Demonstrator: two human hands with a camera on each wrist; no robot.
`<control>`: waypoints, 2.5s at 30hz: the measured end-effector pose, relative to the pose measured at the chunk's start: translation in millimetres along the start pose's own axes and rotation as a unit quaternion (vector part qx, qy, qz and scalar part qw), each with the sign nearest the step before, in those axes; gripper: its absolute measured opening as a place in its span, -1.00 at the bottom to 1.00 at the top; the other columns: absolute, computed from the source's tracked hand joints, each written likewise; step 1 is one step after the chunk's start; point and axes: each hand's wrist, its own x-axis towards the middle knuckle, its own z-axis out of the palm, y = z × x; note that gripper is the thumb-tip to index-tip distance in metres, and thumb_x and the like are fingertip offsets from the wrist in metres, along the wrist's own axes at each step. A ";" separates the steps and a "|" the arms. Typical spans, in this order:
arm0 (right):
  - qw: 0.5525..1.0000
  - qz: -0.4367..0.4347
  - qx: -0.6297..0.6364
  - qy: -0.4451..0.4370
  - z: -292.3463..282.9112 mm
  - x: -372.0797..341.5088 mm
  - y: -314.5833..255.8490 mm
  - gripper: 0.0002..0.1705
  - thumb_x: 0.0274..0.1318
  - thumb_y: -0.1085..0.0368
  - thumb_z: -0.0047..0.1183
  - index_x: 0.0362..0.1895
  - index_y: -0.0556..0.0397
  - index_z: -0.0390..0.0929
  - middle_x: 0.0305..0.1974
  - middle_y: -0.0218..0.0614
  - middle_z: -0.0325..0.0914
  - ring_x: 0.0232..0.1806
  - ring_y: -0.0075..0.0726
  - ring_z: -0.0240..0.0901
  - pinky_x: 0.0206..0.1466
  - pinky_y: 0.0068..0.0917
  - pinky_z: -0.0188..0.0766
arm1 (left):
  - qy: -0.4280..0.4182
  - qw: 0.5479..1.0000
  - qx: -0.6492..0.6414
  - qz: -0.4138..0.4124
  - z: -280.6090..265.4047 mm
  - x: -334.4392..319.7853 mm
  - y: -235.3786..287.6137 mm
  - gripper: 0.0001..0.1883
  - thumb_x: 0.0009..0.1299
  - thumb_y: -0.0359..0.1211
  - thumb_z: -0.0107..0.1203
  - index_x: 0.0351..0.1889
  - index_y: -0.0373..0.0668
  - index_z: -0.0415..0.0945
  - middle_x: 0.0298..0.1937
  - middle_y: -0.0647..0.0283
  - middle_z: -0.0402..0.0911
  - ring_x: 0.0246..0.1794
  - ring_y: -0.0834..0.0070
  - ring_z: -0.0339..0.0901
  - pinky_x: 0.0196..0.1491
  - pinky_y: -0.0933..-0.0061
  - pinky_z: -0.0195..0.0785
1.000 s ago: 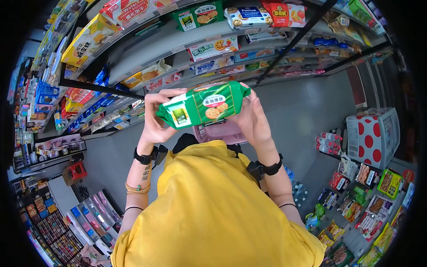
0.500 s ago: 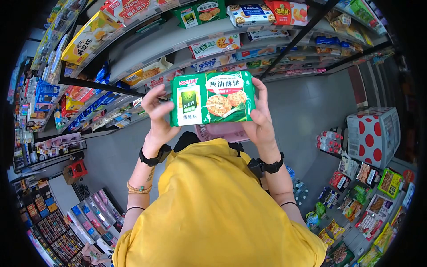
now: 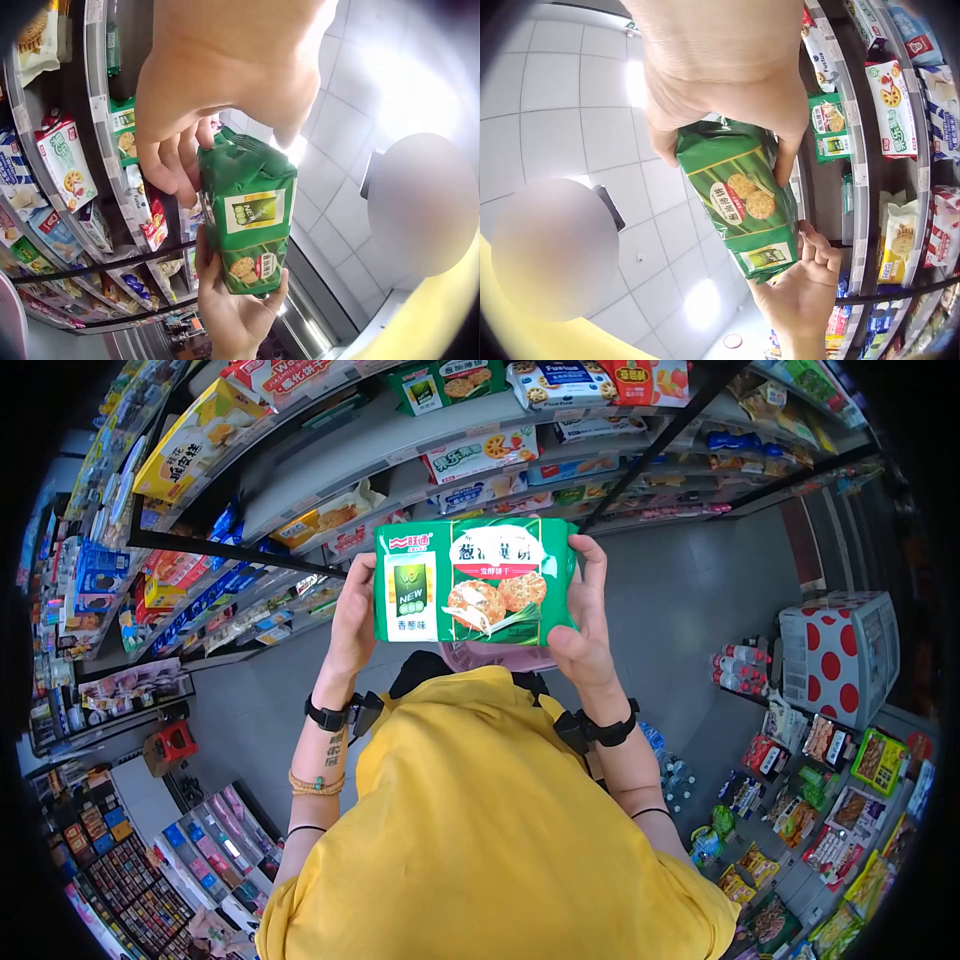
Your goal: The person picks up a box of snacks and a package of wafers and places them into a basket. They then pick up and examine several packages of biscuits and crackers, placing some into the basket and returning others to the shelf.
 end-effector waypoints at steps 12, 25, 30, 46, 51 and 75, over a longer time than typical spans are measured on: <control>0.999 -0.013 -0.015 -0.038 16.8 2.2 4.9 0.15 -0.17 0.04 0.44 0.44 -0.31 -0.07 0.54 0.05 -0.22 0.54 0.02 -0.06 0.54 -0.11 0.02 | 0.006 1.000 -0.008 -0.009 -8.3 -7.7 4.1 -0.40 0.43 -0.06 0.16 0.24 -0.22 0.19 0.13 0.17 0.52 0.15 0.52 0.43 0.23 0.49 0.21; 0.990 0.055 -0.042 -0.123 22.1 15.9 32.1 0.11 -0.21 0.14 0.45 0.40 -0.23 -0.01 0.53 0.03 -0.19 0.53 -0.02 -0.06 0.53 -0.18 -0.04 | 0.035 0.991 -0.066 -0.113 -28.0 -34.9 -2.8 -0.16 0.29 -0.33 0.35 0.45 -0.30 0.08 0.35 0.13 0.38 0.32 0.41 0.39 0.34 0.36 0.25; 0.920 -0.047 -0.371 -0.115 40.9 51.9 6.5 -0.42 -0.22 0.13 0.47 -0.05 -0.08 0.52 0.30 -0.16 0.18 0.27 -0.24 0.18 0.32 -0.32 0.10 | 0.125 0.978 -0.124 -0.108 -55.3 -71.1 -25.5 -0.22 0.30 -0.37 0.31 0.42 -0.31 0.11 0.31 0.09 0.42 0.30 0.36 0.42 0.32 0.32 0.30; 0.886 -0.162 0.026 -0.434 207.9 42.4 -29.2 -0.64 -0.11 -0.02 0.50 -0.54 -0.13 0.61 -0.04 -0.20 0.43 -0.06 -0.26 0.31 0.04 -0.31 0.08 | 0.192 0.956 -0.155 -0.159 -69.3 -110.5 -40.8 -0.25 0.26 -0.29 0.32 0.35 -0.34 0.21 0.20 0.05 0.52 0.19 0.30 0.54 0.23 0.27 0.44; 0.859 -0.228 -0.018 -0.457 202.6 50.8 -29.4 -0.64 -0.11 -0.03 0.49 -0.50 -0.13 0.61 -0.03 -0.20 0.44 -0.06 -0.25 0.31 0.02 -0.30 0.08 | 0.201 0.951 -0.135 -0.193 -62.0 -118.3 -35.9 -0.26 0.26 -0.29 0.32 0.35 -0.34 0.22 0.20 0.05 0.53 0.19 0.31 0.54 0.23 0.28 0.43; 0.578 -0.298 -0.758 -0.051 -66.2 308.1 11.0 -0.18 -0.08 0.16 0.34 0.24 0.24 0.28 0.12 0.12 0.35 0.22 0.26 0.19 0.31 0.01 0.18 | 0.235 0.958 -0.148 -0.076 -61.8 -115.3 -44.8 -0.25 0.27 -0.28 0.34 0.35 -0.33 0.22 0.23 0.10 0.51 0.21 0.35 0.52 0.26 0.31 0.39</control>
